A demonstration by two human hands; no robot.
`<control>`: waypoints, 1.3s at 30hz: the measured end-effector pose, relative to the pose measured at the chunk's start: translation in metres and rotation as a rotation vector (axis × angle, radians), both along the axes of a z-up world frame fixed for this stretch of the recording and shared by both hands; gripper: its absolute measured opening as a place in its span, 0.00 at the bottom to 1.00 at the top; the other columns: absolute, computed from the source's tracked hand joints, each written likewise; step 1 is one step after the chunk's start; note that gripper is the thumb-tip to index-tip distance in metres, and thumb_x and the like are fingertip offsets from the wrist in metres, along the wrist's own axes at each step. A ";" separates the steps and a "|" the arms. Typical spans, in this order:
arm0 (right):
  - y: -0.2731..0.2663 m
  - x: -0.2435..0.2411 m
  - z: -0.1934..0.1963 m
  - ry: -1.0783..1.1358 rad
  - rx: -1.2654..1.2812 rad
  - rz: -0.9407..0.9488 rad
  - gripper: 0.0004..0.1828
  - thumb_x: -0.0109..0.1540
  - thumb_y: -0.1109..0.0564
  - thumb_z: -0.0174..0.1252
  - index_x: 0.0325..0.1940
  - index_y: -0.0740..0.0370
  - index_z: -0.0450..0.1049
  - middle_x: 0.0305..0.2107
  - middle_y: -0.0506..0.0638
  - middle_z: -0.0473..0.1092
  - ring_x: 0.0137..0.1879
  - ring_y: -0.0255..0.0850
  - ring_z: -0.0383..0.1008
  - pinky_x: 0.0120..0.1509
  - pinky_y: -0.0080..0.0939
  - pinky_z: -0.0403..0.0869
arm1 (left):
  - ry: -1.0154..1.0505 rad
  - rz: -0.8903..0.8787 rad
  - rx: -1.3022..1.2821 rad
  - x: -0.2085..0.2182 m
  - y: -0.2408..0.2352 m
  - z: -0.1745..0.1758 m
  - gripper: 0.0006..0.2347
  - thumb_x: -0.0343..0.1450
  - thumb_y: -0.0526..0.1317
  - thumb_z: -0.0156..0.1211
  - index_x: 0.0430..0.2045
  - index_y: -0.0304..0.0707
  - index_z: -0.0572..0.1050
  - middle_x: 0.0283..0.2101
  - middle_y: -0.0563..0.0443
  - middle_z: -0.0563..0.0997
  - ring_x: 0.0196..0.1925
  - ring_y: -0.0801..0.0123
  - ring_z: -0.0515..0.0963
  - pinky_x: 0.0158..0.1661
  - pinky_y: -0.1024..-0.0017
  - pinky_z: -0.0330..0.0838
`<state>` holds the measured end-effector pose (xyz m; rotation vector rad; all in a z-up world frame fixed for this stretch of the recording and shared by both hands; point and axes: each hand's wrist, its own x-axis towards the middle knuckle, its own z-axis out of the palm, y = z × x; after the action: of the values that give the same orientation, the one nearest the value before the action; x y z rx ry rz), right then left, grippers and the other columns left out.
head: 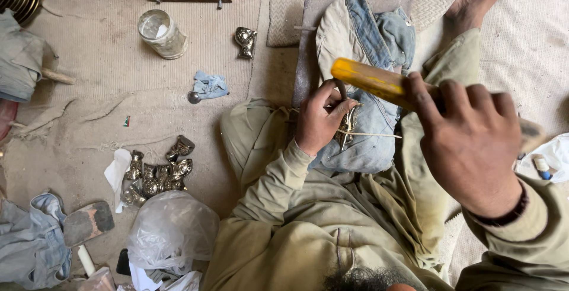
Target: The person sits on the floor and uses a hammer and punch to shape a small metal object placed on a wooden block. They repeatedly strike the punch to create patterns on the metal piece, adjusting its position as needed.
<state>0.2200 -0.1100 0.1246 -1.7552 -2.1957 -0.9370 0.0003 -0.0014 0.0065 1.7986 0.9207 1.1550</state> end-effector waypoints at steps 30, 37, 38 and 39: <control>-0.007 -0.018 0.017 0.183 0.045 0.080 0.17 0.68 0.58 0.60 0.61 0.50 0.80 0.38 0.44 0.74 0.39 0.37 0.68 0.43 0.40 0.59 | 0.039 0.016 0.031 -0.005 -0.013 -0.004 0.08 0.73 0.35 0.68 0.36 0.31 0.73 0.31 0.48 0.82 0.32 0.72 0.83 0.34 0.72 0.75; -0.017 -0.024 0.019 0.136 0.031 -0.001 0.22 0.64 0.56 0.59 0.63 0.51 0.80 0.41 0.47 0.75 0.42 0.40 0.71 0.45 0.41 0.62 | -0.014 0.003 -0.120 -0.005 -0.014 -0.012 0.09 0.74 0.35 0.68 0.40 0.29 0.74 0.31 0.47 0.83 0.32 0.72 0.82 0.35 0.73 0.75; -0.016 -0.024 0.018 0.096 0.021 -0.007 0.21 0.65 0.55 0.59 0.63 0.50 0.81 0.39 0.47 0.74 0.39 0.39 0.70 0.43 0.40 0.62 | -0.010 -0.005 -0.103 -0.006 -0.014 -0.012 0.09 0.75 0.35 0.67 0.42 0.29 0.74 0.32 0.47 0.83 0.33 0.72 0.83 0.35 0.73 0.76; -0.016 -0.023 0.018 0.055 0.008 -0.006 0.20 0.65 0.54 0.60 0.62 0.50 0.81 0.36 0.47 0.74 0.37 0.38 0.69 0.41 0.39 0.62 | -0.007 -0.006 -0.089 -0.007 -0.015 -0.013 0.09 0.75 0.35 0.67 0.43 0.29 0.74 0.34 0.47 0.84 0.34 0.72 0.84 0.36 0.74 0.77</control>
<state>0.1970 -0.1257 0.1426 -1.7638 -2.1514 -0.8871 -0.0062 -0.0163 -0.0063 1.7241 0.9476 1.0985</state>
